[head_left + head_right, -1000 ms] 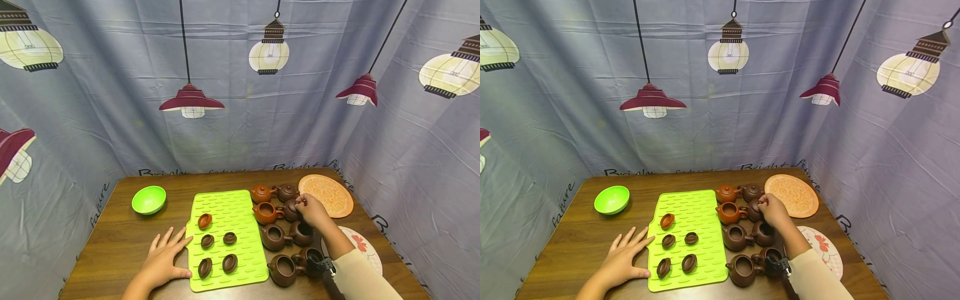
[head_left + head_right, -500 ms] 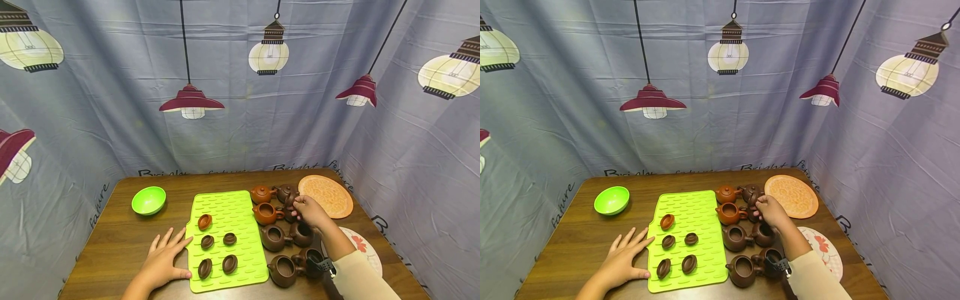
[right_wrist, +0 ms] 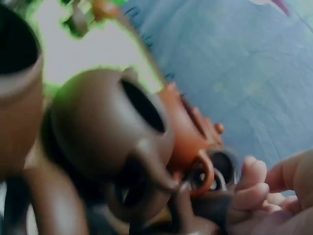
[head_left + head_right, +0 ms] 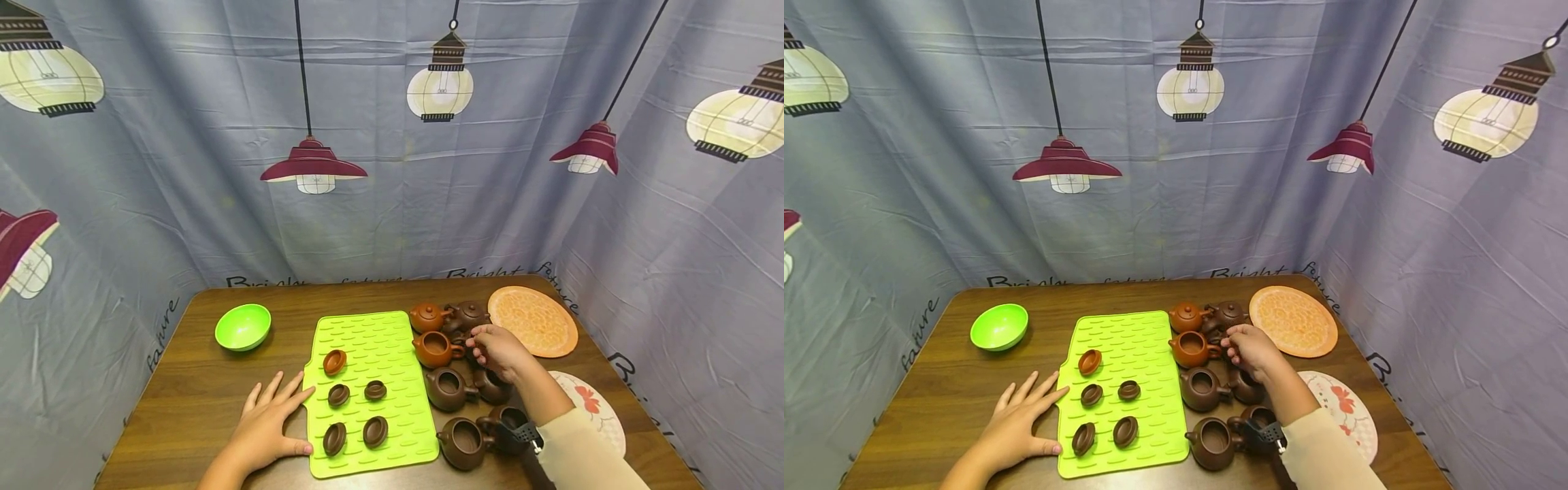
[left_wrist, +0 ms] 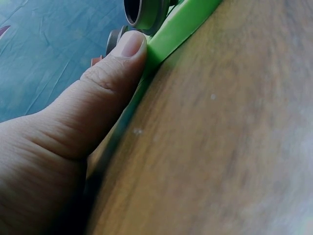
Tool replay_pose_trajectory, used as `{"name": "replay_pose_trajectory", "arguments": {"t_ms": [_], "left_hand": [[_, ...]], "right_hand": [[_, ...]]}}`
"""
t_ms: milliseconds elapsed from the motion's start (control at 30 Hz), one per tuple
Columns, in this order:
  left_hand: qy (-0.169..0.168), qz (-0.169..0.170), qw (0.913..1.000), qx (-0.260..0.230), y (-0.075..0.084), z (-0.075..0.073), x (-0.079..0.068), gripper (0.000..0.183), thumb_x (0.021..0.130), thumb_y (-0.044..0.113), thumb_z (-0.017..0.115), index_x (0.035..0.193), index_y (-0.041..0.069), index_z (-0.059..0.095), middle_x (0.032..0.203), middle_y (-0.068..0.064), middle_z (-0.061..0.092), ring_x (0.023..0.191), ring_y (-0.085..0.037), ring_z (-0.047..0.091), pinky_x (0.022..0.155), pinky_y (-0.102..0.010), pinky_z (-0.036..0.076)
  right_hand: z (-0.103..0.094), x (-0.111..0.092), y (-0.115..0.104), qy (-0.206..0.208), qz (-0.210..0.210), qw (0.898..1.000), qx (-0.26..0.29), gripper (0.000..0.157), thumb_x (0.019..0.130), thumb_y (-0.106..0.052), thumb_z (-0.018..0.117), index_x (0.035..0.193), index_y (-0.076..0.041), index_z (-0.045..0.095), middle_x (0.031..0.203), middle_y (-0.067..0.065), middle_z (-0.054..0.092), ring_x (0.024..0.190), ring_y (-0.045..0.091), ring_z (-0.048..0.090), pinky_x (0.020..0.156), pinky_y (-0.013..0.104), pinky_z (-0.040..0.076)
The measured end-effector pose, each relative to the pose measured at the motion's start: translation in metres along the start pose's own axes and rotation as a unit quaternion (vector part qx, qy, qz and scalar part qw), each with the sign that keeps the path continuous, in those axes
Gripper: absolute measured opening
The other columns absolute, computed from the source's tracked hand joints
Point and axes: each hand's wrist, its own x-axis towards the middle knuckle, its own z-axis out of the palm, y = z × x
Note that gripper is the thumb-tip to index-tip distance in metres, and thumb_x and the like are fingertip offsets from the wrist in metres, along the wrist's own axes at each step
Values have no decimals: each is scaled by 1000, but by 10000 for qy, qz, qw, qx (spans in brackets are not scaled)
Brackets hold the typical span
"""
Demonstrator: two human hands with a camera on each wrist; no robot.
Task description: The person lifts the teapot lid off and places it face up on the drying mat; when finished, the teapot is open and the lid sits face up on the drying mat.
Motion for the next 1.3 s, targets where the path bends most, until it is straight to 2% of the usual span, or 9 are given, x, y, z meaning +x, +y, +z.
{"name": "replay_pose_trajectory", "arguments": {"t_ms": [67, 167, 333, 467, 600, 767, 900, 1167, 1300], "left_hand": [[-41, -35, 10000, -8, -1, -1, 0, 113, 60, 90, 69, 157, 35, 50, 172, -2, 32, 159, -46, 18, 121, -73, 1], [-63, -65, 10000, 14, -2, -2, 0, 114, 60, 91, 68, 158, 36, 49, 173, 0, 30, 160, -45, 17, 121, -72, 1], [-11, -57, 10000, 36, -4, -7, 1, 114, 60, 90, 68, 158, 36, 48, 173, 1, 28, 160, -44, 15, 121, -72, 1], [-20, -88, 9999, 76, -4, -10, 0, 115, 59, 90, 69, 158, 36, 48, 174, 1, 27, 160, -44, 15, 122, -72, 1], [-30, -67, 9999, 90, -3, -9, 1, 114, 60, 90, 68, 158, 35, 48, 173, 0, 29, 160, -45, 16, 121, -73, 2], [-30, -30, 10000, 85, -2, -7, 2, 114, 60, 90, 68, 157, 34, 50, 172, -3, 32, 159, -46, 18, 120, -73, 2], [-21, -20, 9999, 97, -1, -5, 2, 115, 60, 91, 67, 157, 34, 50, 171, -2, 33, 159, -46, 19, 120, -73, 3], [-63, -56, 10000, 47, -1, -1, 2, 114, 60, 91, 67, 157, 34, 50, 171, -2, 33, 159, -46, 19, 120, -73, 2], [-89, -81, 9999, -8, 0, 1, 1, 114, 59, 91, 67, 157, 33, 51, 171, -3, 34, 159, -46, 19, 120, -73, 2]], "right_hand": [[4, 2, -3, 378, -62, 9943, -990, 16, 107, -8, 41, 118, 1, 49, 95, 8, 64, 69, 13, 58, 59, 24, 48], [11, 5, -10, 830, -255, 9729, -2141, 16, 105, -13, 48, 115, -1, 53, 94, 12, 64, 72, 21, 62, 62, 31, 51], [18, 15, -24, 1016, -532, 9418, -3159, 21, 103, -20, 57, 118, -5, 58, 100, 12, 62, 83, 25, 62, 69, 35, 50], [22, 24, -35, 971, -652, 9278, -3544, 23, 103, -23, 62, 119, -6, 61, 105, 10, 61, 92, 26, 59, 75, 36, 49], [26, 33, -38, 926, -638, 9188, -3783, 25, 101, -23, 67, 117, -6, 61, 98, 8, 61, 87, 25, 59, 73, 37, 48], [29, 44, -31, 991, -590, 8894, -4423, 29, 95, -24, 77, 111, -4, 65, 90, 6, 63, 79, 23, 59, 69, 36, 48], [30, 49, -27, 955, -469, 8731, -4758, 26, 94, -25, 78, 104, -6, 65, 86, 5, 62, 76, 23, 59, 68, 36, 48], [28, 54, -20, 946, -325, 8504, -5165, 22, 90, -26, 82, 92, -12, 65, 91, 5, 67, 78, 24, 60, 72, 39, 49], [28, 55, -17, 975, -306, 8440, -5265, 19, 89, -24, 84, 92, -14, 68, 93, 4, 70, 81, 25, 62, 75, 42, 51]]}}
